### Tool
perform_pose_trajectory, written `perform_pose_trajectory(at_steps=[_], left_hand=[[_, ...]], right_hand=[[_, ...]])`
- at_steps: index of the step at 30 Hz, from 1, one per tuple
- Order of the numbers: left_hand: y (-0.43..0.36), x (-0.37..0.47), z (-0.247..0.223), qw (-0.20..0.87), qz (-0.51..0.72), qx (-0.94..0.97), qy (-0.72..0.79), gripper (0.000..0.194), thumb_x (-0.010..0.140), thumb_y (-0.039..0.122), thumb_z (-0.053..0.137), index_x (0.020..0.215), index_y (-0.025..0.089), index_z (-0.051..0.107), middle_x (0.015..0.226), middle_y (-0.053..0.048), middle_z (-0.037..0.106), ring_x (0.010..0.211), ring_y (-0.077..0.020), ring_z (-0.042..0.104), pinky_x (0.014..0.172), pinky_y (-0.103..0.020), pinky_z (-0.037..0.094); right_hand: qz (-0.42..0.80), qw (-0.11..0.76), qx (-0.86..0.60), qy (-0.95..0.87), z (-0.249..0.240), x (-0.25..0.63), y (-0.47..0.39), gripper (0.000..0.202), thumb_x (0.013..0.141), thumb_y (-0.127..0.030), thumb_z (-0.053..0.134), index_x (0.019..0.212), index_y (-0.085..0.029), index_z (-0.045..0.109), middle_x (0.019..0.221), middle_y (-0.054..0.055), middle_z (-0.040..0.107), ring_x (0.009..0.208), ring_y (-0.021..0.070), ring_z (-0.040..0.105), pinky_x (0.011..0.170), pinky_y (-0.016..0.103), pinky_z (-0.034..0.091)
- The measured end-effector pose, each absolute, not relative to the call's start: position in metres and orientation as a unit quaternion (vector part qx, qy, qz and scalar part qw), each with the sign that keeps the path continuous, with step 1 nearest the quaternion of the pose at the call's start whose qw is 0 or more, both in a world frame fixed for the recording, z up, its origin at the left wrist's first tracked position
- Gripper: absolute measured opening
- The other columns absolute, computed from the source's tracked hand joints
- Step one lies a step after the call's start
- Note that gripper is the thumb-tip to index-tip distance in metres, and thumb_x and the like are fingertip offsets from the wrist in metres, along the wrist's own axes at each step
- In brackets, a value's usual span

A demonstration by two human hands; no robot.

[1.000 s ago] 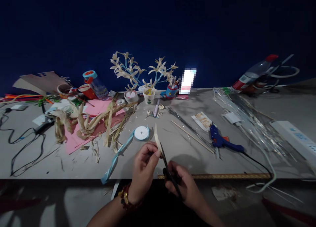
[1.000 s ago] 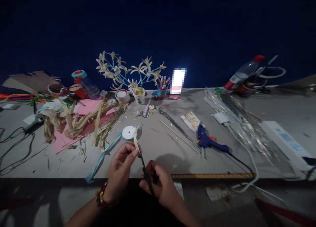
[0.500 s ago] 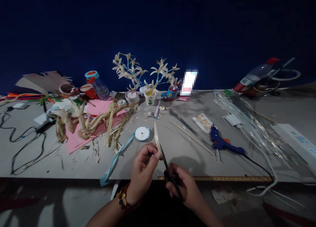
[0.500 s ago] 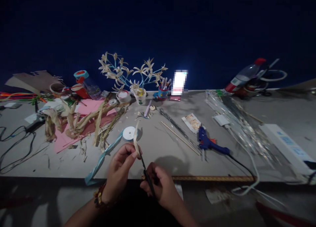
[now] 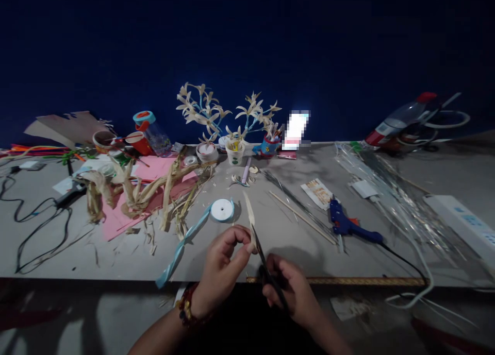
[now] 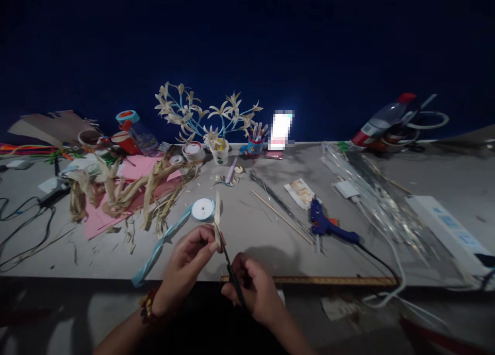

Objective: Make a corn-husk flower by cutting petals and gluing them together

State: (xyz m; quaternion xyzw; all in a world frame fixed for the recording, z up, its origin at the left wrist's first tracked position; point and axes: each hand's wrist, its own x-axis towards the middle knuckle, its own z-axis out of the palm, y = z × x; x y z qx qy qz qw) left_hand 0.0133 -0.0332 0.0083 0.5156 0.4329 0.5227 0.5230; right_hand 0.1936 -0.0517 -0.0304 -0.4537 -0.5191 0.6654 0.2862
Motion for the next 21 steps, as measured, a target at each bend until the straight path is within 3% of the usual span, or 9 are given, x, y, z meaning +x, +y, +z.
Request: perform_pose_trajectory(at_steps=[13,21], left_hand=[[-0.0324,0.0137,0.0074,0.520,0.522,0.522,0.430,0.014,0.096,0.027,0.061,0.085,0.017,0.060,0.090,-0.005,0.062,0.086,-0.0175,0.057,0.078,-0.029,0.044],[-0.0324,0.0137,0.0059,0.507,0.528,0.526,0.433,0.014,0.096,0.027,0.061,0.085,0.018,0.061,0.091,-0.005,0.062,0.087,-0.0171,0.058,0.079,-0.028,0.044]], right_hand=[[0.680,0.298,-0.439,-0.506,-0.0293,0.1906,-0.0507,0.069,0.063,-0.086,0.069,0.075,-0.023,0.043,0.061,-0.007,0.044,0.048,0.0091,0.043,0.046,0.022,0.034],[0.688,0.306,-0.413,-0.513,-0.0326,0.1892,-0.0500,0.067,0.067,-0.085,0.067,0.076,-0.023,0.042,0.056,-0.008,0.044,0.046,0.0084,0.041,0.046,0.022,0.032]])
